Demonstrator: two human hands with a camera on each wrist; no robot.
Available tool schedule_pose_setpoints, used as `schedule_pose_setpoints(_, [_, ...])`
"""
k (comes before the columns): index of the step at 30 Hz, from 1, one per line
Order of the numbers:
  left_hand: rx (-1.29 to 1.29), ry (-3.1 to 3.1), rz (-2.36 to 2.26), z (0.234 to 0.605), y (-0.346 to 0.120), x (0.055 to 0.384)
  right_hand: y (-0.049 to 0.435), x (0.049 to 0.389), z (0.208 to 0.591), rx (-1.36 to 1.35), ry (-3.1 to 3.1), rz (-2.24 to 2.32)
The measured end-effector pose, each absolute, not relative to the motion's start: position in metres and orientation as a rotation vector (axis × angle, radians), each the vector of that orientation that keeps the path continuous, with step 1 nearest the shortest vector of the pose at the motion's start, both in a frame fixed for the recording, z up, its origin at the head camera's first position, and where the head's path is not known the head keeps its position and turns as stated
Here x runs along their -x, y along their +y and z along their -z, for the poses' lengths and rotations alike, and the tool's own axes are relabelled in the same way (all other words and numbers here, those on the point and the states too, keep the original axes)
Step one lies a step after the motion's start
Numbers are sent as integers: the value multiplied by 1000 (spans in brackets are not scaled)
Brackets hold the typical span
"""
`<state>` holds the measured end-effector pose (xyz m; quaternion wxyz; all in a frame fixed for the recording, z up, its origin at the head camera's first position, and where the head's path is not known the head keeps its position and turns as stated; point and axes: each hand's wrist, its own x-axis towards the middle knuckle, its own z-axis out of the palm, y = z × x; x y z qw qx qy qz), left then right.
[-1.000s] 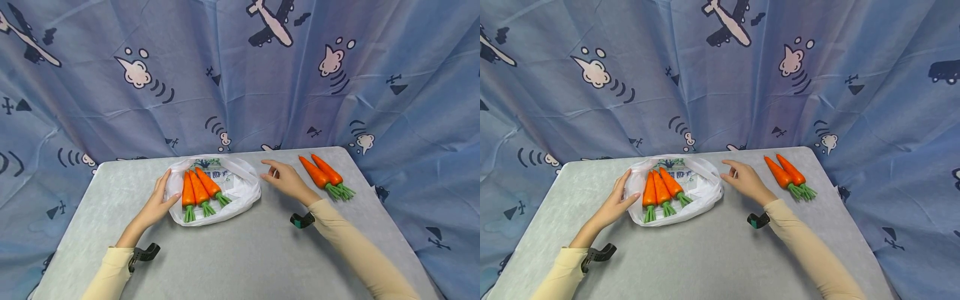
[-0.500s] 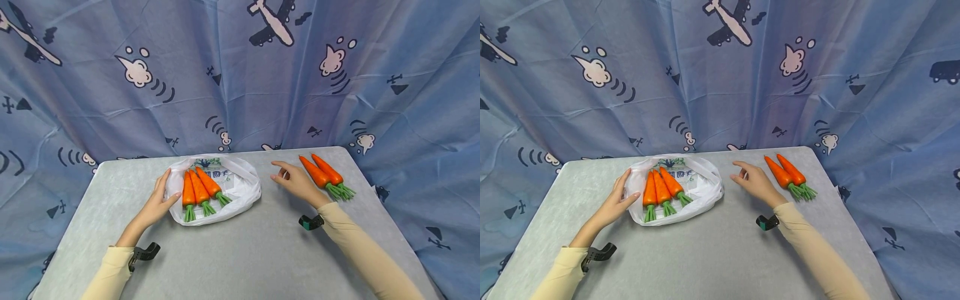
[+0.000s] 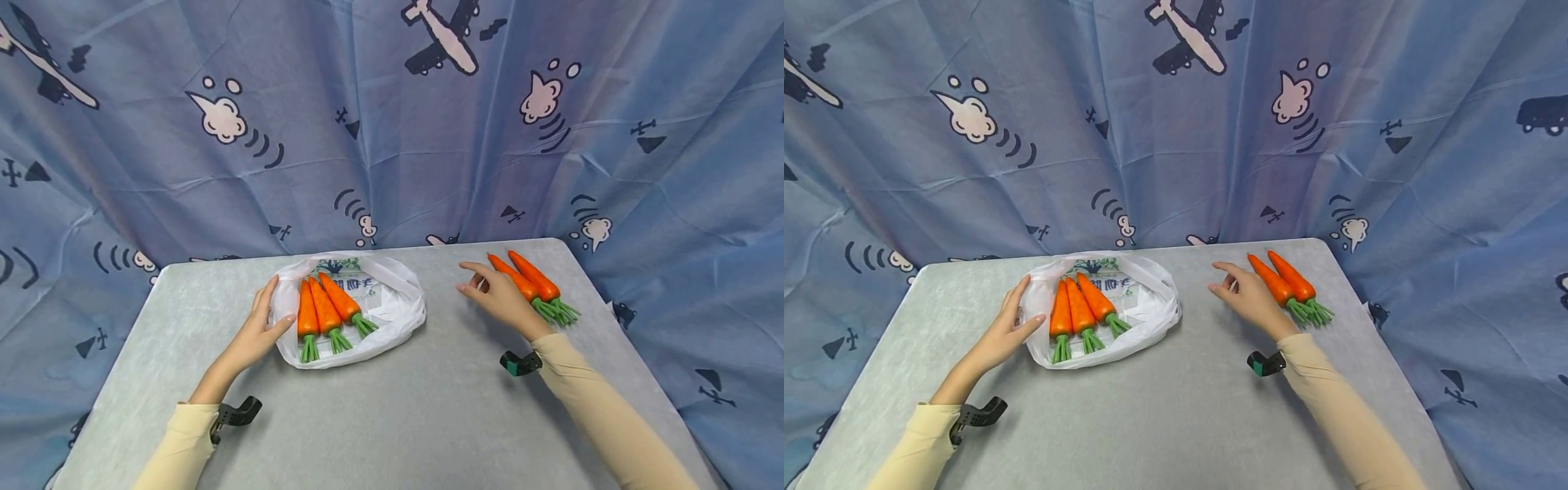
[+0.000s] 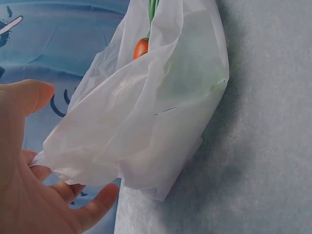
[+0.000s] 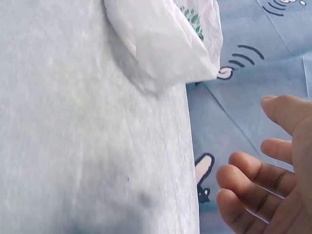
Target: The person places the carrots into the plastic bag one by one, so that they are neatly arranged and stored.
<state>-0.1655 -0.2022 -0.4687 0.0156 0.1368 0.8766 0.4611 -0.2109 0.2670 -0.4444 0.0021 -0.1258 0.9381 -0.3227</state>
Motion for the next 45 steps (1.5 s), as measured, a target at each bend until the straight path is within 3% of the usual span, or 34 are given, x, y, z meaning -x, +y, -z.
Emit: schedule_pose_setpoints(45, [-451,2699,-1479,471,-203,167,379,207,457,46,3009,986])
